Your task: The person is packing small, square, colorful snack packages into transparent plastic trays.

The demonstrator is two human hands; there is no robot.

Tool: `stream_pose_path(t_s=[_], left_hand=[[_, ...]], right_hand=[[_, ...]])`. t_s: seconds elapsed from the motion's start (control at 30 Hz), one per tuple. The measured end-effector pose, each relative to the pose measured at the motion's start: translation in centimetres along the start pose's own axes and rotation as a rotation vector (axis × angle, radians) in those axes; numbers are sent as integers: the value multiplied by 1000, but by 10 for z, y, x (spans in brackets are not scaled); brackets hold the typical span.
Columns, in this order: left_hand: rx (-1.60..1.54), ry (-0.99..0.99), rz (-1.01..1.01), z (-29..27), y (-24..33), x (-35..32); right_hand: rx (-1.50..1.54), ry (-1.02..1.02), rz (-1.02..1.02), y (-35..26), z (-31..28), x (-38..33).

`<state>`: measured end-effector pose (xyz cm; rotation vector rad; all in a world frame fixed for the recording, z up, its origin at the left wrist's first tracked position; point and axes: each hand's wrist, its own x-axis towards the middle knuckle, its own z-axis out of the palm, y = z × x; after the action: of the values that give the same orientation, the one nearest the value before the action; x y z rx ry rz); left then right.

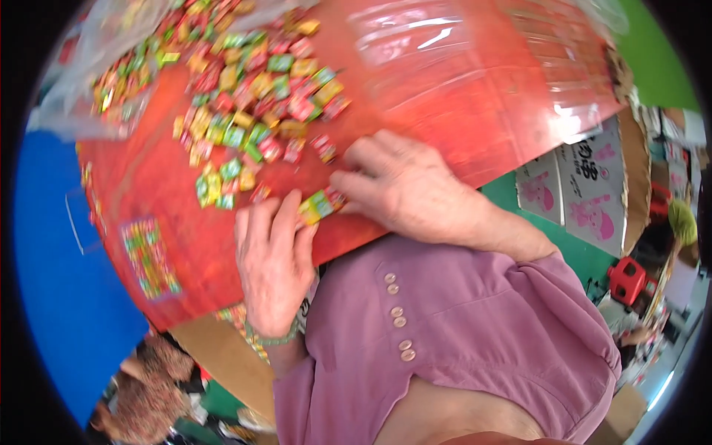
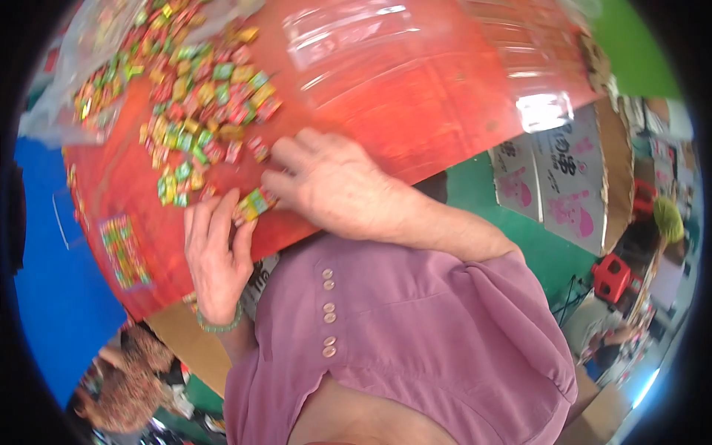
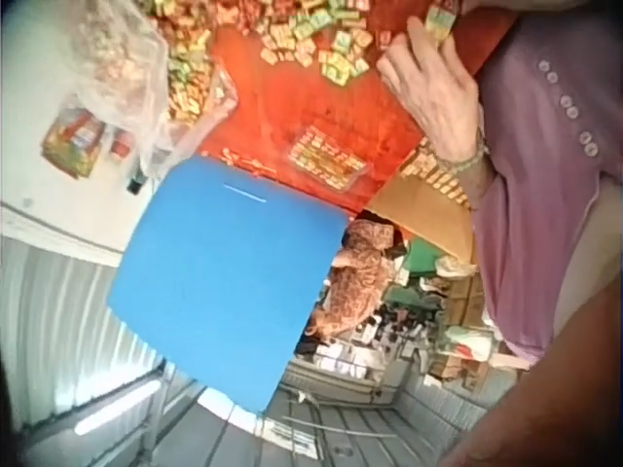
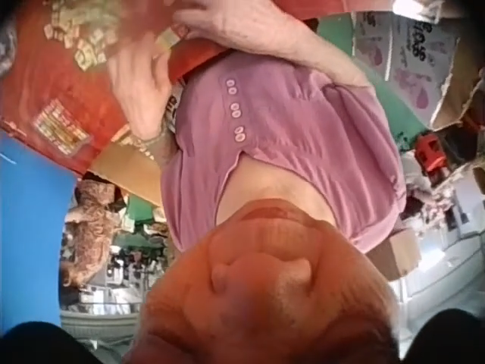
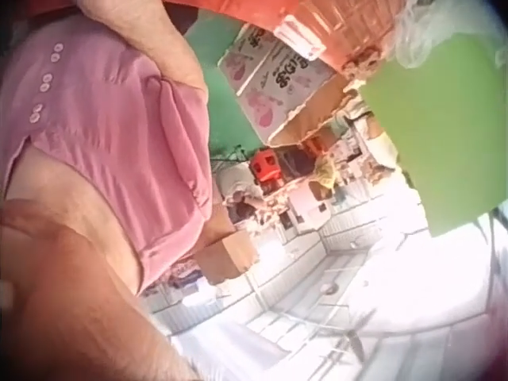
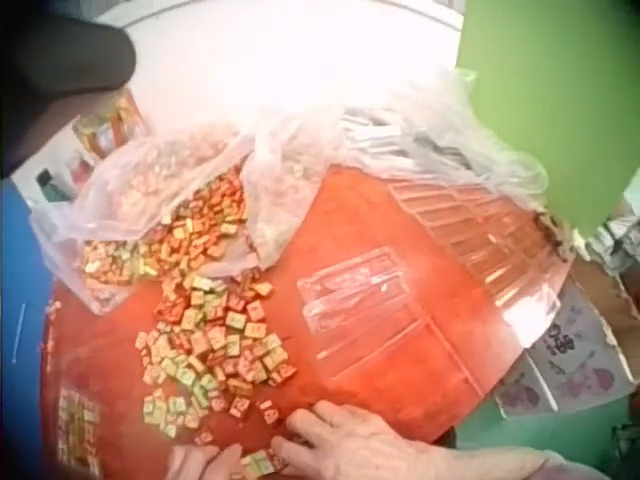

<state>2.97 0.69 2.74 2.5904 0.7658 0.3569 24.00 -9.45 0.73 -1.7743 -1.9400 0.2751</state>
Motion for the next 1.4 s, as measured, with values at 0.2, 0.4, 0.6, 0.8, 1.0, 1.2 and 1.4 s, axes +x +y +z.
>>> stream_pose_path(t_s=[0.2,0.4,0.6,0.8,1.0,1.2,1.4], left_hand=[[-42,-10,11,1,-1,4],[-24,-7,4,8,0,2],[-101,-7,-56,9,26,14],[-89,61,145,22,46,78],[-103,113,197,47,59,131],[-88,120,203,65,60,139],[-96,137,203,66,63,141]], right_hand=[[19,1,-9,2,5,-2],[58,28,-42,6,9,-5],[37,73,-13,16,-17,-16],[-84,194,2,53,-68,-9],[-132,160,-4,105,-84,1],[-141,108,-8,125,-84,0],[-94,84,24,129,-86,-5]])
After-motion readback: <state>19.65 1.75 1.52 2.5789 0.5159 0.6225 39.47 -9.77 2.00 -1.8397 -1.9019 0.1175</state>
